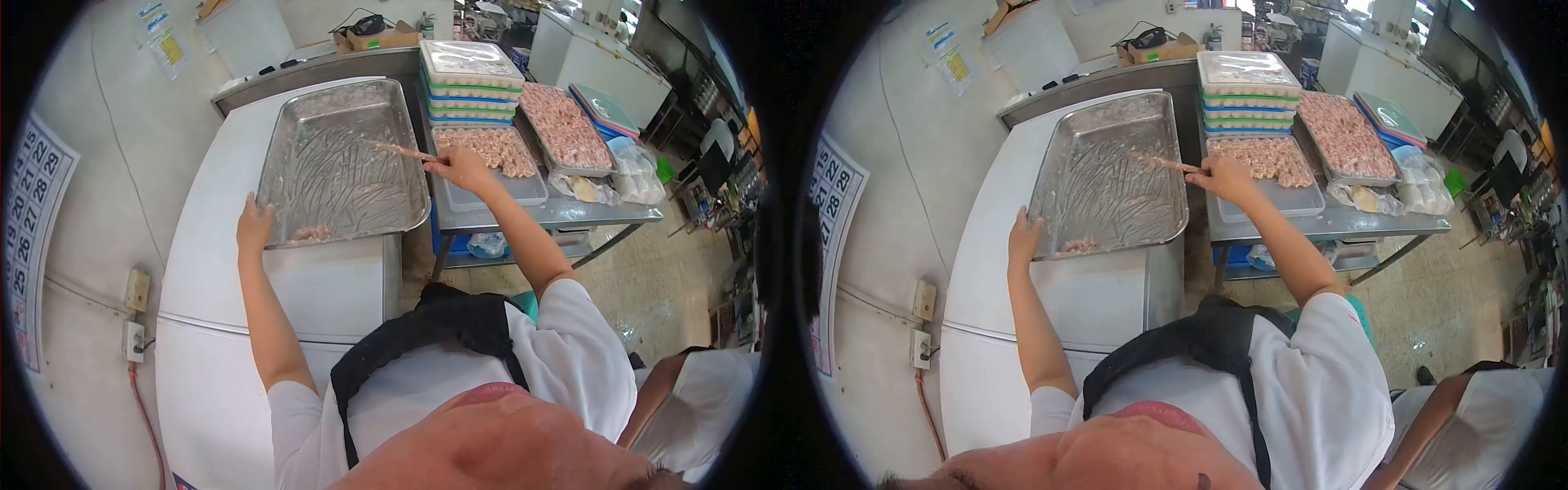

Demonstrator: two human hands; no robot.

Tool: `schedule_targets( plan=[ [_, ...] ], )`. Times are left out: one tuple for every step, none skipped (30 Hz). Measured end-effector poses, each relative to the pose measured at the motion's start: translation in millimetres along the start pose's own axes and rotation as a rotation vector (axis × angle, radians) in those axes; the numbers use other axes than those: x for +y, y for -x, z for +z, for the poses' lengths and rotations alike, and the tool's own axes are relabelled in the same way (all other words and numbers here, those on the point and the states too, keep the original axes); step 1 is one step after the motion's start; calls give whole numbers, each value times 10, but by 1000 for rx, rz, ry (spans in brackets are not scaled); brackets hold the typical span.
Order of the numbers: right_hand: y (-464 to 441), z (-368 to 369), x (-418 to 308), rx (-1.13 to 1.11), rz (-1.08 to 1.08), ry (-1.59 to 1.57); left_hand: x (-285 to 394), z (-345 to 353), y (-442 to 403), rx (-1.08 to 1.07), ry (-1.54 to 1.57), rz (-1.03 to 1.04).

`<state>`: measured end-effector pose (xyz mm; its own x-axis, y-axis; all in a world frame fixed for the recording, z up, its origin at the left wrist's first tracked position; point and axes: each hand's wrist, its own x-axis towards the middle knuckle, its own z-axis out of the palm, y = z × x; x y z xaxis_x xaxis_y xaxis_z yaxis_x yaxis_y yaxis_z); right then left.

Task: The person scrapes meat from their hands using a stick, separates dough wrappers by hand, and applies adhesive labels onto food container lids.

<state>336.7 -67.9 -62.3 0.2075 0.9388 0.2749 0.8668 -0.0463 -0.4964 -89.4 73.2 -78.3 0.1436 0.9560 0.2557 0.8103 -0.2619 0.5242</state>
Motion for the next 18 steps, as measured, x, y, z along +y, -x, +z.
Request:
schedule_targets(
  plan=[
    [5,44,13,-14,10,-21,-23,-28,3,-45,122,-17],
    [4,88,36,-20,14,-47,-50,-65,0,-90,243,-36],
    [2,150,59,-8,4,-86,-76,-102,-9,-132,363,-53],
    [-3,218,77,5,-4,-127,-153,-100,-34,-155,506,-109],
    [-21,265,100,19,-10,-165,-230,-72,-56,-179,650,-166],
    [-40,288,122,-12,20,-225,-239,-59,-57,-207,794,-224],
    [-43,278,178,-21,36,-341,-253,-51,-61,-204,873,-273],
    [-48,260,245,-30,54,-456,-274,-47,-61,-203,951,-324],
    [-48,238,317,-39,74,-572,-254,-60,-43,-202,1027,-381],
    [-56,175,449,10,-1,-550,-231,-70,-26,-227,1065,-386],
    [-53,65,639,59,-77,-529,-210,-98,-10,-250,1101,-393],
    [-9,-64,812,109,-156,-506,-171,-127,5,-271,1138,-396],
    [82,-358,856,68,-21,-419,-109,-153,31,-269,1131,-357],
    [177,-662,937,28,110,-330,-41,-179,67,-264,1126,-315],
    [223,-842,1259,81,126,-162,4,-192,87,-257,1121,-272],
    [253,-1041,1587,134,140,7,22,-194,88,-237,1060,-226],
    [315,-1305,1749,163,204,189,32,-196,84,-217,998,-181],
    [394,-1571,1937,139,241,518,35,-195,82,-198,935,-136]
  ],
)
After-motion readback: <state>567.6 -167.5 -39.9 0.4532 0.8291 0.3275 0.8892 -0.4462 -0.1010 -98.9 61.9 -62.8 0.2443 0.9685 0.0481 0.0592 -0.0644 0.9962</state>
